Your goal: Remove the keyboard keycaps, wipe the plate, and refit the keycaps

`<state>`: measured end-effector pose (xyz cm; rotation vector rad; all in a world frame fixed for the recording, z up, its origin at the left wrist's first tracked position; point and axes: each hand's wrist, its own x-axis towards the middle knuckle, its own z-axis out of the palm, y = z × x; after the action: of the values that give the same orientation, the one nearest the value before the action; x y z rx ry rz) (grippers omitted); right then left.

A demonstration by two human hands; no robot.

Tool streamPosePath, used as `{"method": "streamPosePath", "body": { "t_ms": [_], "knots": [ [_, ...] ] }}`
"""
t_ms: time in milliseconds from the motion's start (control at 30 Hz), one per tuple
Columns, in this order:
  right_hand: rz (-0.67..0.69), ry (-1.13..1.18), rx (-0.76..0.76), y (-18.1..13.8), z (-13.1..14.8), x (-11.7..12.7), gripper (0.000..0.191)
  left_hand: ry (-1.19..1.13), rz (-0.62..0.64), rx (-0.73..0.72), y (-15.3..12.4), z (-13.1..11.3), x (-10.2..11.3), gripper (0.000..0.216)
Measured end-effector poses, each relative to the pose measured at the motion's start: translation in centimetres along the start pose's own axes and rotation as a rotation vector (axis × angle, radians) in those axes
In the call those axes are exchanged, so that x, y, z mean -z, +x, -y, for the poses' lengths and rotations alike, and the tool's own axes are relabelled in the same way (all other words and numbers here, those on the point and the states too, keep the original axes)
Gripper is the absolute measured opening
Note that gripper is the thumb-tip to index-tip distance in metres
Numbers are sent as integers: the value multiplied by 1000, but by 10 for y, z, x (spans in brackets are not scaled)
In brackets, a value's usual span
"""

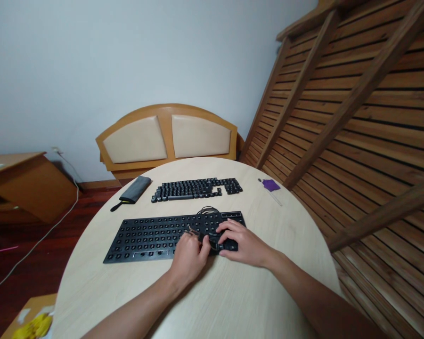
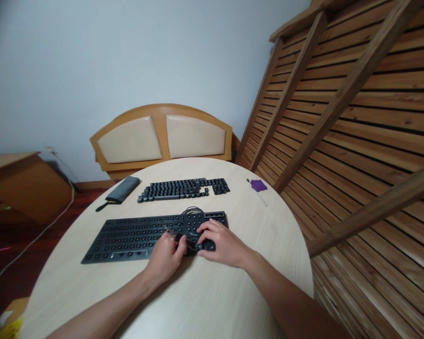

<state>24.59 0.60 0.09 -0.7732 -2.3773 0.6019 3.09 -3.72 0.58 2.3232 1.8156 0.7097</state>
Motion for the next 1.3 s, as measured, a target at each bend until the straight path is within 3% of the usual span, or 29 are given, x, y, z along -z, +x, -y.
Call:
{"method": "streamPosePath", "body": {
  "t_ms": [200,333,500,767,967,1133,1300],
  "knots": [
    [-19,-10,-2,0,4,0,17,88,-4,-81,-1,-6,-3,43],
    [-42,-15,10,1,7,-2,14,-66,66,-165,0,1,-5,47],
    [-29,12,15,1,8,-2,11,-267,123,-138,2,9,-4,55],
    [5,61,-9,0,5,0,13,-344,144,-90,1,7,-1,59],
    [-86,197,-71,-1,1,-1,13,-456,133,56,3,10,-2,70],
    [-212,143,-117,2,1,4,14,-435,45,1,3,12,2,62],
    [-314,-76,-211,18,-10,26,15,-319,25,-85,4,17,6,49]
  ]
}}
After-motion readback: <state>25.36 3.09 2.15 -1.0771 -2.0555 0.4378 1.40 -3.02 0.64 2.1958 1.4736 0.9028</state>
